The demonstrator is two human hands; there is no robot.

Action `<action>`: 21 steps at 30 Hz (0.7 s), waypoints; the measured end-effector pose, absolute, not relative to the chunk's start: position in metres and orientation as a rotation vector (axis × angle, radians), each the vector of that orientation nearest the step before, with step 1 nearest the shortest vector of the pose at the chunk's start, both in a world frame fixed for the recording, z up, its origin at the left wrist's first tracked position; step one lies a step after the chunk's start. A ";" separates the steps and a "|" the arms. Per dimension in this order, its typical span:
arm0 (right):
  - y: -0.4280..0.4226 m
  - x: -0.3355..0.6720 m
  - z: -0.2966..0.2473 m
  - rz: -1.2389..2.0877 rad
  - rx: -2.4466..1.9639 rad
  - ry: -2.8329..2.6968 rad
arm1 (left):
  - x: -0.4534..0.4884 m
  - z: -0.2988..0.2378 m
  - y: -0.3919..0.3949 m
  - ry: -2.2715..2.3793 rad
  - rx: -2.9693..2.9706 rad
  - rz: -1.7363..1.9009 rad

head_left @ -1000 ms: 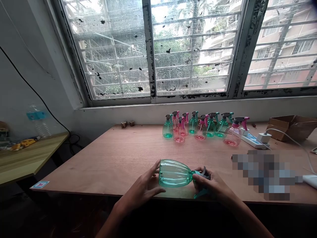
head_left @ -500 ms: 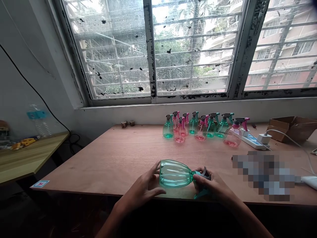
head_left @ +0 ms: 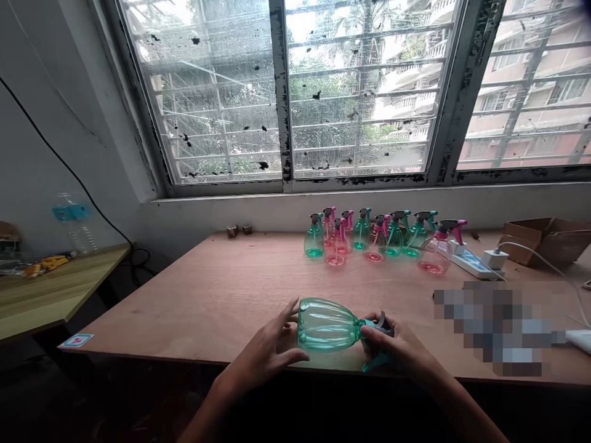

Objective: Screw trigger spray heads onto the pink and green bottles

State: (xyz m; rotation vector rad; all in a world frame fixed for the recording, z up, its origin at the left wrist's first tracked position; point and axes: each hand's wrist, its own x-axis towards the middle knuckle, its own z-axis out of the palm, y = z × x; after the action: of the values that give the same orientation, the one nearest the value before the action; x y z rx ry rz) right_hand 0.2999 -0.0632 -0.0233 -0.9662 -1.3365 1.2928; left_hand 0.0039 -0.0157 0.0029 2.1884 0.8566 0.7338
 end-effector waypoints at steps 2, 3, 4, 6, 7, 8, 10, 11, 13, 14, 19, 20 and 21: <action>-0.063 0.300 -0.024 1.302 -0.957 -1.338 | 0.004 0.004 -0.016 0.866 2.198 0.734; -0.063 0.300 -0.024 1.308 -0.952 -1.336 | 0.004 0.005 -0.016 0.866 2.210 0.735; -0.063 0.300 -0.024 1.317 -0.946 -1.331 | 0.004 0.005 -0.016 0.862 2.224 0.738; -0.063 0.301 -0.024 1.330 -0.937 -1.317 | 0.005 0.006 -0.016 0.851 2.249 0.755; -0.063 0.301 -0.024 1.332 -0.934 -1.311 | 0.005 0.006 -0.017 0.846 2.254 0.767; -0.063 0.301 -0.024 1.332 -0.934 -1.310 | 0.005 0.006 -0.017 0.841 2.255 0.776; -0.062 0.301 -0.025 1.319 -0.941 -1.314 | 0.004 0.006 -0.018 0.835 2.250 0.771; -0.062 0.301 -0.025 1.316 -0.943 -1.316 | 0.004 0.006 -0.019 0.841 2.246 0.767; -0.061 0.301 -0.025 1.315 -0.945 -1.318 | 0.004 0.006 -0.018 0.862 2.242 0.769; -0.061 0.301 -0.025 1.317 -0.947 -1.316 | 0.004 0.006 -0.018 0.872 2.247 0.771; -0.062 0.301 -0.024 1.313 -0.964 -1.314 | 0.004 0.004 -0.015 0.836 2.308 0.809; -0.062 0.301 -0.024 1.312 -0.965 -1.315 | 0.004 0.003 -0.014 0.823 2.316 0.826; -0.063 0.301 -0.024 1.313 -0.967 -1.317 | 0.004 0.003 -0.014 0.810 2.323 0.840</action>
State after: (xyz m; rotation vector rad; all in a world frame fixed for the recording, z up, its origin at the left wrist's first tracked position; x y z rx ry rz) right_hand 0.3006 -0.0626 -0.0236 -0.9671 -1.3174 1.3129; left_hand 0.0040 -0.0137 0.0026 2.3229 0.8101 0.8400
